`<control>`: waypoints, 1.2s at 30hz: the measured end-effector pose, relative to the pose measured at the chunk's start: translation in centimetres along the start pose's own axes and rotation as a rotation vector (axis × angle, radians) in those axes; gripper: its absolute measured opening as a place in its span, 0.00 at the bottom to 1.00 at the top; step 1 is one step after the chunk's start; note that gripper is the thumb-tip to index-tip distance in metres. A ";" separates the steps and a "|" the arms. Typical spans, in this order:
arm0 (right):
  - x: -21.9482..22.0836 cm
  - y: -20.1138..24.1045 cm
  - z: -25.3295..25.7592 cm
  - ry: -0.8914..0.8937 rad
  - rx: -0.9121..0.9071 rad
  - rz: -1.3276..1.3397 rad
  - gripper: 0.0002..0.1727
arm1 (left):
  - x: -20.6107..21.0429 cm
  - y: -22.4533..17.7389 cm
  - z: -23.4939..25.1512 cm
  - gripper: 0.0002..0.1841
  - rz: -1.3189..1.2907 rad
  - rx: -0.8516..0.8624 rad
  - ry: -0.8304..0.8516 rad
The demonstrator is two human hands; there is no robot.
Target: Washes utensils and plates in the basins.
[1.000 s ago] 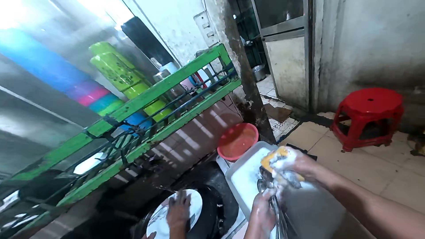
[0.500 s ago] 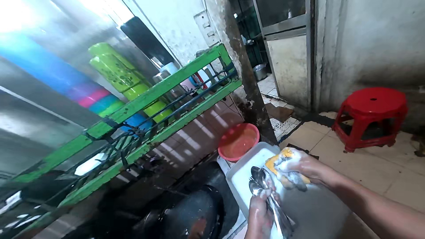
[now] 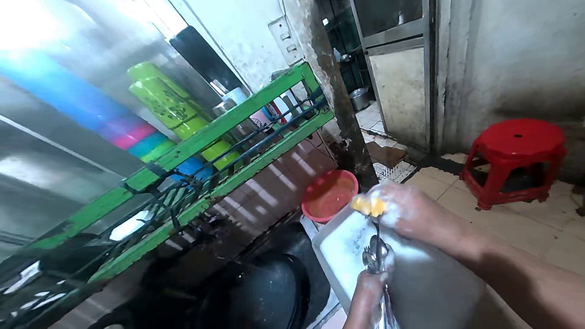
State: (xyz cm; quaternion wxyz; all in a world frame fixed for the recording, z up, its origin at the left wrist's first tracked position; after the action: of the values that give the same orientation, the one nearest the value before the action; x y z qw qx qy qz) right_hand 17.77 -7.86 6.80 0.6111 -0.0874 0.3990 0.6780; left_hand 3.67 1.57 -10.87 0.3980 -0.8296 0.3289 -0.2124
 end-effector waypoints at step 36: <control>9.3 -3.4 -6.2 0.612 0.664 0.279 0.24 | -0.8 -1.5 -1.2 0.07 -0.361 0.226 -0.064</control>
State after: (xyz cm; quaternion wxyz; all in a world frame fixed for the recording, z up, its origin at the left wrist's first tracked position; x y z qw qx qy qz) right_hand 16.29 -5.00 -4.43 0.3633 -0.0284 0.7639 0.5325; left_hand 2.95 2.19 -8.98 0.4541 -0.8316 0.1363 -0.2894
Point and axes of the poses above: each hand's wrist, its own z-axis towards the middle knuckle, its own x-axis out of the palm, y = z × x, the point moved 5 cm from there along z, towards the middle knuckle, and after that the axes turned 9 degrees about -z, right-handed, at the moved point
